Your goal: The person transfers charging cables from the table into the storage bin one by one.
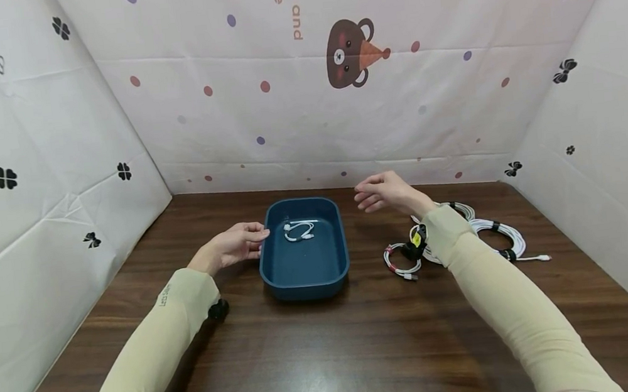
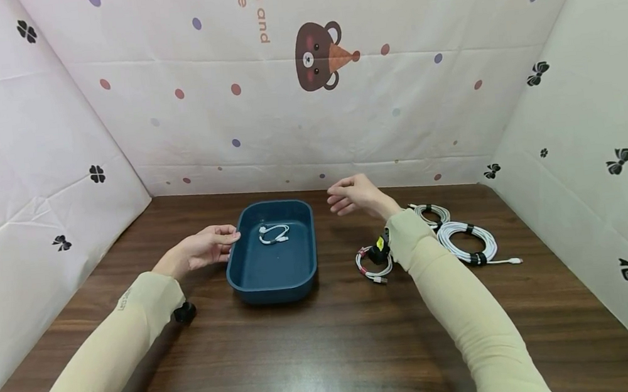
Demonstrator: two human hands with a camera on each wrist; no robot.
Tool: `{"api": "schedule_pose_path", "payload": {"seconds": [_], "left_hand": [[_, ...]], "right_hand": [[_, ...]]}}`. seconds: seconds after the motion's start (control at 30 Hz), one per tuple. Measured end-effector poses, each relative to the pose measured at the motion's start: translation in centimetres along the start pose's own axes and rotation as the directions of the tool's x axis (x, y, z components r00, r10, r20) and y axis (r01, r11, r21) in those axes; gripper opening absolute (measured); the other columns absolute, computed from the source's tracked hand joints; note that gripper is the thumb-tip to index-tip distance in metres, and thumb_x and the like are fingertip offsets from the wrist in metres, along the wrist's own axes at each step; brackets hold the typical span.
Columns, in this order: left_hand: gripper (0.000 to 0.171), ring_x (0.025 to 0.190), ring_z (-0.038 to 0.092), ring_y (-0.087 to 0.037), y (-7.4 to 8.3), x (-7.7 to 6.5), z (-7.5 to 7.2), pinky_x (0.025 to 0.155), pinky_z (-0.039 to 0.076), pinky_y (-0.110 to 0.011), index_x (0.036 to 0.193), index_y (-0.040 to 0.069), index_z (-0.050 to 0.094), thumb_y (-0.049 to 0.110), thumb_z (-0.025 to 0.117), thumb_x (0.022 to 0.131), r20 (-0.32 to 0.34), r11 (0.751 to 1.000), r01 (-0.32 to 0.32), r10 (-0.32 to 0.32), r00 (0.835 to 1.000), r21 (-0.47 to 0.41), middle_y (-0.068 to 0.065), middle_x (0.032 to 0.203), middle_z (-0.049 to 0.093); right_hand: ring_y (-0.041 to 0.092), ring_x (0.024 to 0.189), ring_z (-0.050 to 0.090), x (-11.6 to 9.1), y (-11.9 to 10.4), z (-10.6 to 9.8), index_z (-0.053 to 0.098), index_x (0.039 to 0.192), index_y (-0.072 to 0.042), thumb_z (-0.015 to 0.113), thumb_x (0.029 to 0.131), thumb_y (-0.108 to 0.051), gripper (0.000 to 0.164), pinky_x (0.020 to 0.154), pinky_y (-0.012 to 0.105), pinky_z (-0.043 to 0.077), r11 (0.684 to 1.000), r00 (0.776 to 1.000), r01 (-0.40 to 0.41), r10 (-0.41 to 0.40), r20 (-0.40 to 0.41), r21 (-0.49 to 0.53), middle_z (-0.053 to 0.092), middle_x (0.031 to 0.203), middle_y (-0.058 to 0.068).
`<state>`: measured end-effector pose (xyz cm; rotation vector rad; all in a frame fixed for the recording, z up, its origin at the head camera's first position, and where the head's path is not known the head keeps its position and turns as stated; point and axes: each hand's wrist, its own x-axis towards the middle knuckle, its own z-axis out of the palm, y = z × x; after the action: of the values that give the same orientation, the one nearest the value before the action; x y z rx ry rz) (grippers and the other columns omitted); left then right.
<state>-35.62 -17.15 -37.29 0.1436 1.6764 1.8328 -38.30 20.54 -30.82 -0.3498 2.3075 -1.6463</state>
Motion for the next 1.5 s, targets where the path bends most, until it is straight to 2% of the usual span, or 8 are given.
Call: {"api": "schedule_pose_path", "payload": {"seconds": [0.17,0.37,0.67,0.83,1.07,1.33,1.5], "left_hand": [[0.007,0.078,0.059,-0.015,0.3,-0.3,0.2,0.076,0.056,-0.028,0.100,0.011,0.052,0.017,0.055,0.099,0.002,1.000,0.005,-0.005,1.000,-0.002,-0.004,0.088,0.061],[0.010,0.080,0.061,-0.015,0.3,-0.6,0.2,0.077,0.056,-0.029,0.105,0.009,0.050,0.016,0.054,0.099,-0.003,1.000,0.002,-0.002,1.000,0.002,-0.005,0.093,0.063],[0.008,0.079,0.061,-0.015,-0.5,0.2,-0.3,0.073,0.056,-0.029,0.100,0.010,0.052,0.017,0.055,0.098,-0.028,1.000,-0.007,0.007,1.000,-0.029,-0.005,0.091,0.062],[0.008,0.078,0.061,-0.015,-0.7,0.5,-0.5,0.072,0.056,-0.029,0.100,0.011,0.052,0.018,0.056,0.098,-0.030,0.999,-0.012,0.011,0.999,-0.032,-0.005,0.091,0.062],[0.007,0.078,0.061,-0.015,-0.6,0.5,-0.4,0.071,0.056,-0.028,0.099,0.011,0.052,0.017,0.056,0.098,-0.024,0.999,-0.010,0.009,1.000,-0.046,-0.004,0.090,0.062],[0.009,0.078,0.062,-0.015,-0.6,0.6,-0.4,0.073,0.057,-0.029,0.100,0.011,0.053,0.018,0.057,0.097,-0.023,0.999,-0.004,0.003,1.000,-0.044,-0.004,0.090,0.063],[0.009,0.077,0.061,-0.015,-0.6,0.7,-0.4,0.073,0.056,-0.029,0.101,0.011,0.053,0.018,0.057,0.097,-0.030,0.999,-0.003,0.002,1.000,-0.036,-0.004,0.090,0.063]], "right_hand": [[0.034,0.097,0.070,-0.5,0.5,-0.7,0.053,0.126,0.009,0.049,0.102,-0.016,0.035,0.089,0.050,0.053,1.000,1.000,-0.008,0.008,-0.004,-0.017,0.072,0.094,0.006],[0.031,0.093,0.071,-1.1,1.1,-1.3,0.053,0.124,0.009,0.051,0.101,-0.016,0.034,0.088,0.049,0.054,0.999,1.000,-0.023,0.023,-0.009,-0.036,0.072,0.090,0.004],[0.016,0.079,0.072,-2.3,1.8,-1.9,0.054,0.124,0.011,0.052,0.100,-0.012,0.034,0.086,0.047,0.056,0.993,0.999,-0.037,0.039,0.015,-0.115,0.073,0.089,0.002],[0.021,0.084,0.072,-3.0,2.2,-2.5,0.054,0.126,0.010,0.052,0.099,-0.009,0.033,0.090,0.051,0.053,0.982,0.997,-0.051,0.059,0.040,-0.180,0.072,0.098,0.009],[0.035,0.095,0.070,-3.6,3.1,-3.0,0.052,0.126,0.013,0.054,0.098,-0.007,0.035,0.090,0.050,0.053,0.979,0.994,-0.056,0.072,0.076,-0.197,0.072,0.101,0.014],[0.034,0.094,0.070,-4.3,3.7,-3.1,0.050,0.127,0.015,0.056,0.096,-0.005,0.038,0.087,0.048,0.055,0.958,0.990,-0.079,0.108,0.092,-0.275,0.069,0.107,0.026],[0.030,0.090,0.071,-4.6,3.8,-3.2,0.051,0.126,0.016,0.056,0.096,-0.004,0.036,0.082,0.044,0.057,0.943,0.988,-0.077,0.115,0.102,-0.325,0.069,0.107,0.027]]}}
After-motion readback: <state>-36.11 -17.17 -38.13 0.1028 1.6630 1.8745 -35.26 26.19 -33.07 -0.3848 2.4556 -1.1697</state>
